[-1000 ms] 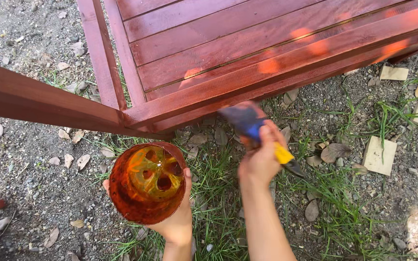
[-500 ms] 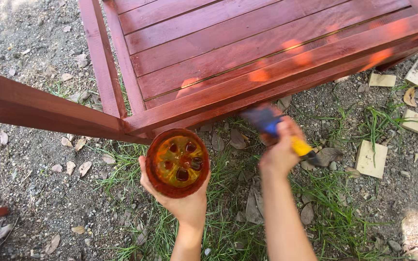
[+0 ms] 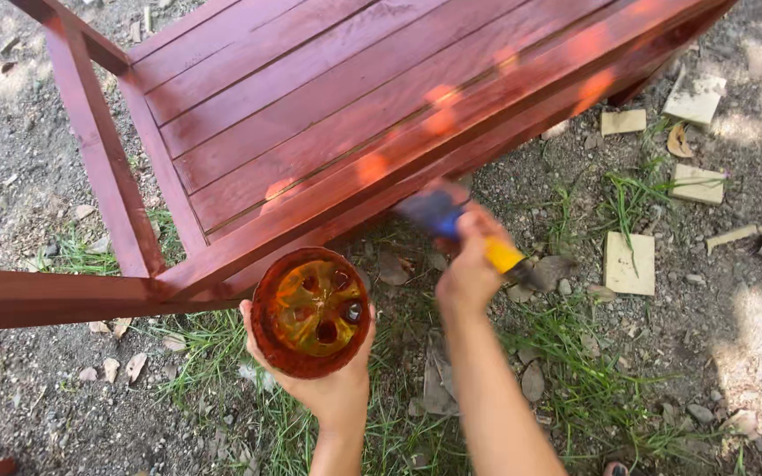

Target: The person applies reddish-brown paint to a wooden shelving unit using a brush. They hold a small container of paint in one hand and repeatedly dip the brush to coat the shelves and frame.

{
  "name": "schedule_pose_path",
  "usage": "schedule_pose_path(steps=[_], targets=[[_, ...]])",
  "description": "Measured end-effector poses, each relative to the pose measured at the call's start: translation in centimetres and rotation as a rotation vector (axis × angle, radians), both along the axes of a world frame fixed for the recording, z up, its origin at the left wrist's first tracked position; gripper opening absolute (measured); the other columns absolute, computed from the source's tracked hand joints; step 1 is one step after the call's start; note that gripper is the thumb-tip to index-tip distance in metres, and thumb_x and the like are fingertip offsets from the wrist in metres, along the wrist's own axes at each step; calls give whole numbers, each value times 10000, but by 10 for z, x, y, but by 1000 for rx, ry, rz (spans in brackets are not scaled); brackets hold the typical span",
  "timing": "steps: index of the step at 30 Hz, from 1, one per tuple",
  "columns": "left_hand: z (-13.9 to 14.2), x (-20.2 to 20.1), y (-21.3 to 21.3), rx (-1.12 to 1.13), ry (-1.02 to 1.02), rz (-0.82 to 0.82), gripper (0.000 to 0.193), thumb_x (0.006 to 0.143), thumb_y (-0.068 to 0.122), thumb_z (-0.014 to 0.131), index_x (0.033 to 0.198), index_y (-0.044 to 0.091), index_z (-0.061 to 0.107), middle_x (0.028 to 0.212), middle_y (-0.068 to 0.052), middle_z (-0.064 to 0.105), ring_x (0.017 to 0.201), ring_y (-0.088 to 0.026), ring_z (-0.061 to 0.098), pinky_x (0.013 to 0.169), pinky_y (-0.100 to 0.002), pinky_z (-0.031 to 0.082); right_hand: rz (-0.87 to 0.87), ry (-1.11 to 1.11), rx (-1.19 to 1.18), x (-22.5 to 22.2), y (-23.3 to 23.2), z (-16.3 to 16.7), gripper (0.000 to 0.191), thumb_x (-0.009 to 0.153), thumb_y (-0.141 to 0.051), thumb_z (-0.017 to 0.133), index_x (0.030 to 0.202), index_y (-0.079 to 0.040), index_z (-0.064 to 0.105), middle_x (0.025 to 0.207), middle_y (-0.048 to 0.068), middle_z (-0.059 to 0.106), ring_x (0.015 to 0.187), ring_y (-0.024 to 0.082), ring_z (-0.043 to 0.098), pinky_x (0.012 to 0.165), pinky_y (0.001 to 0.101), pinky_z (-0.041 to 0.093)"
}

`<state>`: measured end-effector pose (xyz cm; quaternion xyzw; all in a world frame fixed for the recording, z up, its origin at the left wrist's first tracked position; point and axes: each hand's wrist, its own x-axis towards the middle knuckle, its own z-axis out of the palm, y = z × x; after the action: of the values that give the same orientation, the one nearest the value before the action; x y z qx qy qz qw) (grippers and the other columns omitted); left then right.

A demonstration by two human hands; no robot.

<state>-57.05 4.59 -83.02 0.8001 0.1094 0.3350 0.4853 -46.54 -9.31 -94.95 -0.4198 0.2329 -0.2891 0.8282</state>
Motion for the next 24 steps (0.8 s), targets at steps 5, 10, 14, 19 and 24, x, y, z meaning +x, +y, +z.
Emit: schedule_pose_path(steps=[5,10,14,19,24], targets=[[-2,-2,-2,-4,-31,-2,1211,674,130,968,1601,-7,201,1657,-172,281,1549,-297,334,1319,-448,266,-324,51,141,52,-90,10,191,942,-158,670,1126,-135,626,1083,28,731,859,151,722,611,258,596],[-1,0,-12,39,25,42,1204,657,141,975,1585,-36,230,1638,-195,313,1535,-308,350,1311,-449,277,-131,162,124,6,20,-1,185,969,-139,735,1133,-96,660,1057,28,647,876,144,640,646,273,579],[-1,3,-14,79,16,26,1215,663,145,968,1588,-45,203,1660,-203,289,1540,-314,338,1309,-455,256,112,238,218,-23,75,-15,183,899,-96,707,1081,-75,701,1051,49,707,842,168,702,620,295,631],[-4,-5,-10,12,69,4,1223,692,148,954,1616,-38,173,1656,-196,302,1523,-303,367,1298,-452,303,-233,106,73,34,-46,-25,134,938,-96,690,1071,-98,671,1103,33,737,853,158,693,575,280,588],[-6,-1,-20,48,55,10,1217,670,130,960,1600,-27,190,1638,-187,302,1504,-298,374,1278,-449,326,-379,68,114,55,-82,18,165,950,-141,705,1112,-132,679,1099,3,729,897,138,698,608,258,592]])
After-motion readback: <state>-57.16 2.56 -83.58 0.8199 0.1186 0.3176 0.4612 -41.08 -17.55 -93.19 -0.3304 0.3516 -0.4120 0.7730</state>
